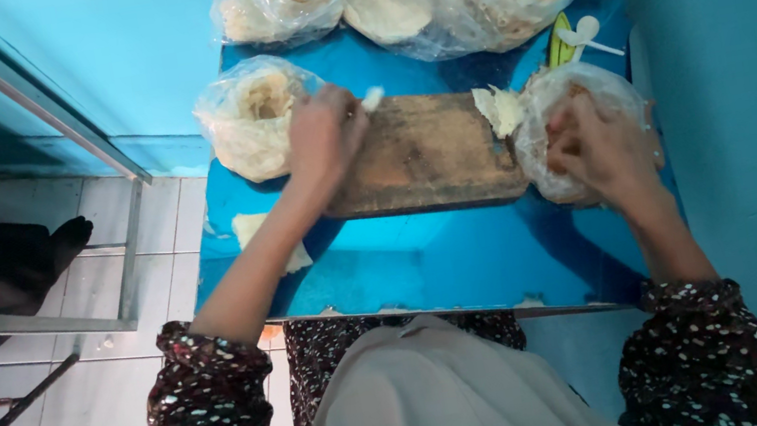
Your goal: The person sits at a small blue table and folds thin white wrapper sheets by hand, pressing each fold flat on a wooden board and setting finished folded pieces aside. They repeatedly take new sheets from a pile, fold them, and stack the completed pieces on the board.
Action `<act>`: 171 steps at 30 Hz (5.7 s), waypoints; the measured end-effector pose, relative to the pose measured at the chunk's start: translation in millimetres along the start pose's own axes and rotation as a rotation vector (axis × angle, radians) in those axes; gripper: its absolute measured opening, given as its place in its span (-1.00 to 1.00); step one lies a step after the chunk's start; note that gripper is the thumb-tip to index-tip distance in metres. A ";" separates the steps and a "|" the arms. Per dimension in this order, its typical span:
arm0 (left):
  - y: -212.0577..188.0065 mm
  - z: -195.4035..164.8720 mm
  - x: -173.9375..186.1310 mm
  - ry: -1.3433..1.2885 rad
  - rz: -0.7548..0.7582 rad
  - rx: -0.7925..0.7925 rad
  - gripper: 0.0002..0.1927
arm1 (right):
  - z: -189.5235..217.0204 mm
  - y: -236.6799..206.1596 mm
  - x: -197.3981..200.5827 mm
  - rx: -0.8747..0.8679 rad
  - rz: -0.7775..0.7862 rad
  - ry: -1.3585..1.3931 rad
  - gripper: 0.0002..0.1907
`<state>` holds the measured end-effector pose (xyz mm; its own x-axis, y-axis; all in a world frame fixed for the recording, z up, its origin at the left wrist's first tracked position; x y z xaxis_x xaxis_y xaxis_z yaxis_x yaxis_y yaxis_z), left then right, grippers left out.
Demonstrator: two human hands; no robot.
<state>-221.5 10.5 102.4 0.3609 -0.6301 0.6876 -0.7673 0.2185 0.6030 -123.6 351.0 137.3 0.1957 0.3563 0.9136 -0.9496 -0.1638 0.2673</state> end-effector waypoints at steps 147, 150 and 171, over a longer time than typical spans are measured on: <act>-84.8 -69.2 47.8 0.243 0.089 -0.272 -0.85 | 166.1 11.4 -65.9 0.471 -0.048 0.376 -0.68; -72.7 -58.1 36.1 0.202 0.195 -0.232 -0.88 | 167.2 14.8 -64.9 0.543 -0.064 0.349 -0.60; -54.0 -43.1 27.0 -0.057 0.128 0.020 -0.86 | 129.7 41.9 -100.6 0.053 0.056 0.610 -0.90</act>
<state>-147.5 13.8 105.8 0.2288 -0.6398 0.7337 -0.8156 0.2855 0.5033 -151.3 189.0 96.3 -0.0441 0.8053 0.5912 -0.9378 -0.2374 0.2534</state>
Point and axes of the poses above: each hand's wrist, its own y-axis towards the middle knuckle, its own x-axis out of the back of the hand, z = x × y, the point moved 6 cm from there along y, towards the middle knuckle, and after that the axes turned 7 degrees about y, right-handed, at the moved point
